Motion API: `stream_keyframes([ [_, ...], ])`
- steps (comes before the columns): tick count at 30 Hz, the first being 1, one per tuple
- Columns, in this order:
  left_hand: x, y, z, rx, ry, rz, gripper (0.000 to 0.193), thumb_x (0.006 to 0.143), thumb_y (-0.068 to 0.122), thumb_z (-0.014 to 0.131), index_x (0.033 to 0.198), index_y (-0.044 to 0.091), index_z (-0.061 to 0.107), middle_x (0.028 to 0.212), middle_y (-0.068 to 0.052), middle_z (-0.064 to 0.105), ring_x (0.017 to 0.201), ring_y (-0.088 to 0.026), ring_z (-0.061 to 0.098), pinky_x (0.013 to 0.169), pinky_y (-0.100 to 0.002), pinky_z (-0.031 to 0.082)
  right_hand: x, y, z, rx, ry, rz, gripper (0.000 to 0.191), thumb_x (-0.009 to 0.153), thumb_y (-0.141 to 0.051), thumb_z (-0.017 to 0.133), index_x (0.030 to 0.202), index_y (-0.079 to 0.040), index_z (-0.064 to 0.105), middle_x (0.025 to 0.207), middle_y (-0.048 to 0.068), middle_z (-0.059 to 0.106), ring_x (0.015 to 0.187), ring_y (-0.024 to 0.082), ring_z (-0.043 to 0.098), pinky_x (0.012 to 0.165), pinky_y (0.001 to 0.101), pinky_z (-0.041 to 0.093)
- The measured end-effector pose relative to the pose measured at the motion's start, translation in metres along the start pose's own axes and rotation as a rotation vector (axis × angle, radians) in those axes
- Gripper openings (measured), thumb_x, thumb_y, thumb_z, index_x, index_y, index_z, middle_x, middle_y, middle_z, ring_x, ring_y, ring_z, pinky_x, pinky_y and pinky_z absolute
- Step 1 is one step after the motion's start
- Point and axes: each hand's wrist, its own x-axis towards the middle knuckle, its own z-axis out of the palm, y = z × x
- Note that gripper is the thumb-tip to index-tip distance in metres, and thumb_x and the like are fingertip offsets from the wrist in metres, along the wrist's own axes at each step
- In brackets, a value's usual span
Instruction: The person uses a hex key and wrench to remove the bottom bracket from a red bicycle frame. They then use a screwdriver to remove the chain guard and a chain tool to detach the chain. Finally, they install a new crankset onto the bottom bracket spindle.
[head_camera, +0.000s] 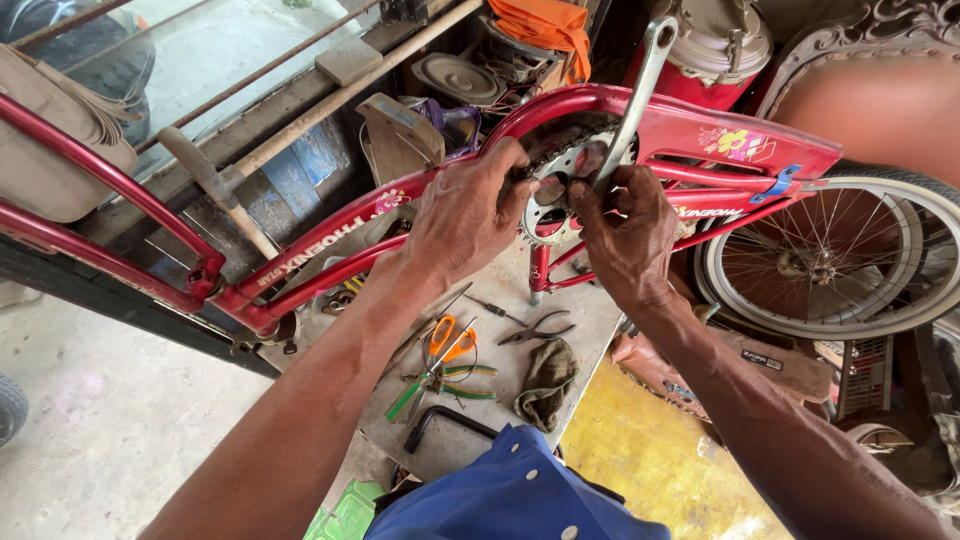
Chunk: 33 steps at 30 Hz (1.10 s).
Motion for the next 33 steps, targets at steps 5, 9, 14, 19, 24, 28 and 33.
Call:
stream_keyframes([
  [5, 0.001, 0.000, 0.004, -0.058, 0.062, -0.027, 0.019, 0.099, 0.020, 0.067, 0.106, 0.004, 0.061, 0.080, -0.014, 0.073, 0.071, -0.030, 0.072, 0.068, -0.045, 0.052, 0.000, -0.001, 0.001, -0.006, 0.009, -0.031, 0.026, 0.101, -0.021, 0.078, 0.106, 0.000, 0.063, 0.081, 0.007, 0.069, 0.072, 0.010, 0.066, 0.062, 0.0278, 0.054],
  [9, 0.005, 0.000, 0.011, -0.188, 0.035, -0.189, 0.016, 0.098, 0.021, 0.066, 0.103, 0.006, 0.062, 0.081, -0.010, 0.075, 0.065, -0.025, 0.073, 0.063, -0.040, 0.054, 0.002, -0.001, 0.001, 0.014, -0.008, -0.018, 0.025, 0.100, -0.022, 0.078, 0.106, -0.001, 0.064, 0.081, 0.007, 0.071, 0.072, 0.010, 0.066, 0.062, 0.0279, 0.053],
  [14, 0.016, 0.001, 0.016, -0.026, 0.133, 0.021, 0.018, 0.092, 0.021, 0.073, 0.103, 0.007, 0.067, 0.083, -0.011, 0.076, 0.071, -0.028, 0.074, 0.071, -0.044, 0.053, 0.001, -0.003, 0.000, 0.077, -0.060, 0.033, 0.026, 0.099, -0.021, 0.077, 0.103, 0.000, 0.063, 0.083, 0.009, 0.074, 0.074, 0.010, 0.070, 0.059, 0.0274, 0.054],
  [19, 0.015, 0.009, 0.019, 0.070, 0.204, 0.026, 0.016, 0.096, 0.021, 0.072, 0.098, 0.006, 0.066, 0.090, -0.015, 0.074, 0.079, -0.036, 0.071, 0.070, -0.048, 0.053, 0.000, -0.003, -0.004, -0.057, -0.129, 0.108, 0.027, 0.095, -0.021, 0.079, 0.098, 0.000, 0.064, 0.082, 0.013, 0.077, 0.071, 0.014, 0.076, 0.058, 0.0279, 0.057],
  [24, 0.016, 0.013, 0.019, 0.110, 0.176, -0.016, 0.017, 0.098, 0.023, 0.069, 0.099, 0.006, 0.066, 0.090, -0.015, 0.074, 0.080, -0.036, 0.071, 0.070, -0.050, 0.053, -0.003, 0.000, -0.006, 0.027, -0.164, 0.122, 0.027, 0.096, -0.024, 0.074, 0.101, 0.001, 0.062, 0.084, 0.012, 0.077, 0.071, 0.014, 0.076, 0.056, 0.0283, 0.060],
  [28, 0.018, 0.014, 0.023, 0.115, 0.236, 0.002, 0.017, 0.101, 0.022, 0.066, 0.099, 0.006, 0.065, 0.090, -0.013, 0.074, 0.081, -0.035, 0.071, 0.070, -0.049, 0.053, -0.008, 0.003, -0.008, -0.079, -0.160, 0.053, 0.028, 0.097, -0.024, 0.075, 0.102, 0.001, 0.063, 0.080, 0.014, 0.077, 0.067, 0.016, 0.074, 0.056, 0.0308, 0.058],
  [33, 0.016, 0.014, 0.024, 0.094, 0.241, 0.018, 0.016, 0.101, 0.023, 0.065, 0.099, 0.007, 0.064, 0.091, -0.011, 0.073, 0.080, -0.033, 0.071, 0.069, -0.048, 0.053, -0.004, 0.009, -0.009, -0.056, -0.201, 0.078, 0.028, 0.098, -0.027, 0.072, 0.102, -0.001, 0.062, 0.082, 0.013, 0.077, 0.067, 0.015, 0.075, 0.054, 0.0310, 0.060],
])
